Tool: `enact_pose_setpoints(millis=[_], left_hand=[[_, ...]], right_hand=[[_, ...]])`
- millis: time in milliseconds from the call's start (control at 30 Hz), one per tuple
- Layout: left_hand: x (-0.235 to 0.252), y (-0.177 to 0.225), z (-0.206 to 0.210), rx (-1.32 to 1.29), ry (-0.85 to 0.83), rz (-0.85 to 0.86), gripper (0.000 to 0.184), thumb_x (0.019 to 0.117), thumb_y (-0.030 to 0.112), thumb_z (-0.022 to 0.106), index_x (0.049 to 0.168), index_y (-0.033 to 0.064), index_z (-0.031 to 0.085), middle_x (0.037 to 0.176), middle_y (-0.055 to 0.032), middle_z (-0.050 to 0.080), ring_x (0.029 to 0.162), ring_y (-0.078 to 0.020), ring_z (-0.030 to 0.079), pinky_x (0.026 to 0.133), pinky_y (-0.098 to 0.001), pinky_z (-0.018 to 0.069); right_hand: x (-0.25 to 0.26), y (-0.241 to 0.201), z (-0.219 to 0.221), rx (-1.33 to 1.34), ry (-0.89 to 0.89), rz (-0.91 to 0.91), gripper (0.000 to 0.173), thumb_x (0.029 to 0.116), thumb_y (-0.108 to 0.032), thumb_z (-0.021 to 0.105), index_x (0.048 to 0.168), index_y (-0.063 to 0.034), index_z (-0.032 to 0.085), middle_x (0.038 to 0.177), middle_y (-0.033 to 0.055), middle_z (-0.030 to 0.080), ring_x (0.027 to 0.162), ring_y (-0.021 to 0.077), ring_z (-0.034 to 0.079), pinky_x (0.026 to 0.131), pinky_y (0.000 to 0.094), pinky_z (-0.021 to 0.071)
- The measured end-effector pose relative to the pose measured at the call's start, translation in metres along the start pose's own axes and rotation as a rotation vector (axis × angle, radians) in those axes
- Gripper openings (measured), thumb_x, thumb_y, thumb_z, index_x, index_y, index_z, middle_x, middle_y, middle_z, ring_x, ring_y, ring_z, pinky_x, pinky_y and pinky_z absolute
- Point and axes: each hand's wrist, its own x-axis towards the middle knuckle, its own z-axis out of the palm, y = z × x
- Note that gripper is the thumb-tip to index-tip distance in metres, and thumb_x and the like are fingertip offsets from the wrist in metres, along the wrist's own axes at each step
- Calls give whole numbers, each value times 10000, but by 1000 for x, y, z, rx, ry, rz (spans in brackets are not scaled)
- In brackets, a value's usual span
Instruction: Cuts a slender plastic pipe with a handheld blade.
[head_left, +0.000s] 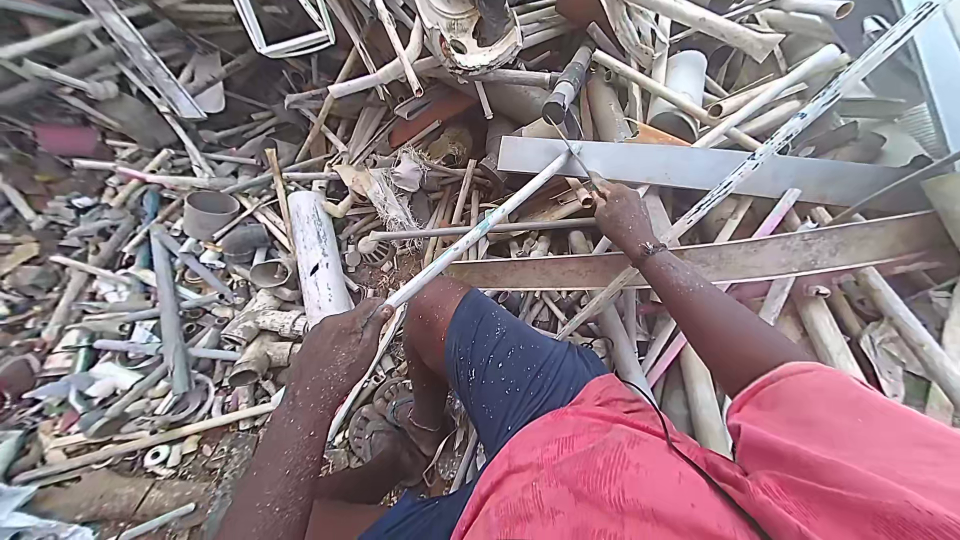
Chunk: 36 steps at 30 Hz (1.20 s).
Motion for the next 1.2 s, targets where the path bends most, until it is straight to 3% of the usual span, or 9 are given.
enact_pose_setpoints(millis=[267,367,467,667,767,833,900,1100,1200], left_hand=[[1,-5,-1,-4,57,43,689,1065,563,241,1034,43,692,854,-214,692,815,-449,697,679,-675,505],[0,-6,3,-22,33,31,674,1069,554,252,1041,46,694,863,-219,693,829,-451,692,692,-685,492],[1,0,3,27,38,15,703,1075,552,213,1083,26,680,897,-249,694,867,-492,694,702,-707,494],[0,4,3,66,77,-106,435,1078,386,495,1240,12,648,1044,-294,689,957,-523,680,790,-731,489],[1,2,5,21,137,-127,389,1058,342,559,1215,-1,654,1075,-292,683,983,-514,675,828,-710,496],[1,-2,10,1,163,-90,379,1056,321,545,1180,-15,667,1063,-285,674,980,-503,671,823,-702,500],[4,-3,13,9,172,-71,373,1066,308,522,1170,-14,678,1076,-279,681,1020,-494,667,851,-696,496],[10,-11,19,-8,231,-31,565,1097,428,352,1135,-8,709,1081,-273,708,1066,-490,672,879,-707,483],[12,-10,22,-28,216,-49,557,1096,420,358,1031,-4,714,952,-272,707,949,-501,688,784,-723,484]], right_hand=[[-1,-1,-21,-62,-24,-12,458,1062,-214,458,1511,-245,542,1259,198,684,1166,412,651,928,639,505],[-10,0,-19,-64,-62,-94,451,1076,-227,457,1516,-284,537,1243,172,691,1156,390,657,922,621,513],[-4,3,-28,-84,-49,20,450,1084,-246,437,1523,-288,526,1263,182,692,1168,409,656,930,636,507],[-8,-3,-35,-112,-66,-9,447,1068,-233,454,1501,-287,553,1227,173,703,1136,403,665,898,637,511],[-5,-6,-34,-107,-71,-23,466,1066,-230,449,1520,-295,529,1238,164,698,1154,385,659,920,620,508],[-11,-4,-31,-103,-83,-40,466,1060,-229,448,1509,-305,542,1234,153,700,1145,377,663,908,613,515],[-7,2,-30,-63,-43,-22,421,1072,-213,453,1473,-212,581,1238,190,696,1159,412,655,924,643,501],[-13,-4,-22,-78,-51,-79,451,1074,-238,450,1510,-305,539,1209,165,708,1123,394,672,892,636,516],[-2,0,-27,-108,-19,-1,448,1078,-237,441,1515,-255,536,1237,201,696,1161,425,653,925,656,498]])
